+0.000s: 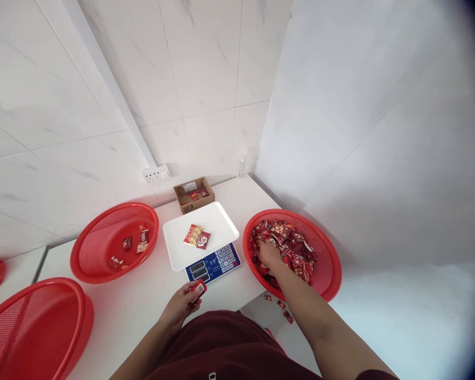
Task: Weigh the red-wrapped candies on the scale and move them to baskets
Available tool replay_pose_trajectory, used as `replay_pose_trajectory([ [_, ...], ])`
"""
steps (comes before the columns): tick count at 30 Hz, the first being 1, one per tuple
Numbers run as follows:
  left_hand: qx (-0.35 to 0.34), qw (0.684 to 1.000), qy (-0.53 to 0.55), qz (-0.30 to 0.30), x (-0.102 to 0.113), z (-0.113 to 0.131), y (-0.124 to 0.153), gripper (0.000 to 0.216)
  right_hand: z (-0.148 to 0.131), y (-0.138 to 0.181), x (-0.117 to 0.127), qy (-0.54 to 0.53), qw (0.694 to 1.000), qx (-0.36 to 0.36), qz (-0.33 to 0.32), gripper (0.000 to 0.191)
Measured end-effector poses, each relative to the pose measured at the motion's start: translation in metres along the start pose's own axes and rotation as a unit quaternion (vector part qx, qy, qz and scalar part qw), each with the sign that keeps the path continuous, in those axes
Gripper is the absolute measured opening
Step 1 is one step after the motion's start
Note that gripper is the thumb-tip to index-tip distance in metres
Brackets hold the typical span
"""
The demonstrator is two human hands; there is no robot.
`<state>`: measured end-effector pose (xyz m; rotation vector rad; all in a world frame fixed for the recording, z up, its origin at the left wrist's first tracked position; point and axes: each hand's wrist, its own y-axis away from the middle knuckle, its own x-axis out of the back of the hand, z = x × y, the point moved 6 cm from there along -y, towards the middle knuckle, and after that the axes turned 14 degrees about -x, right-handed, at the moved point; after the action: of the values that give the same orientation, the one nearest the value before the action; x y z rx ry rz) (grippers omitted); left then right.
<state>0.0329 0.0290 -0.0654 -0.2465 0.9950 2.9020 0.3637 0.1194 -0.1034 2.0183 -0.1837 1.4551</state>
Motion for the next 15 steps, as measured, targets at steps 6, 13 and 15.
replay_pose_trajectory([
  [6, 0.006, 1.0, 0.005, 0.005, 0.0, -0.001, -0.002, 0.054, 0.003, -0.016, 0.002, -0.019, 0.997, 0.038, -0.064, 0.022],
  [13, 0.002, 1.0, 0.006, 0.008, 0.001, 0.0, -0.002, 0.059, 0.004, -0.045, 0.034, -0.06, 0.997, 0.011, 0.037, 0.049],
  [15, 0.001, 1.0, 0.009, 0.011, 0.002, 0.001, -0.002, 0.059, -0.001, -0.05, 0.035, -0.056, 0.997, 0.019, 0.051, 0.058],
])
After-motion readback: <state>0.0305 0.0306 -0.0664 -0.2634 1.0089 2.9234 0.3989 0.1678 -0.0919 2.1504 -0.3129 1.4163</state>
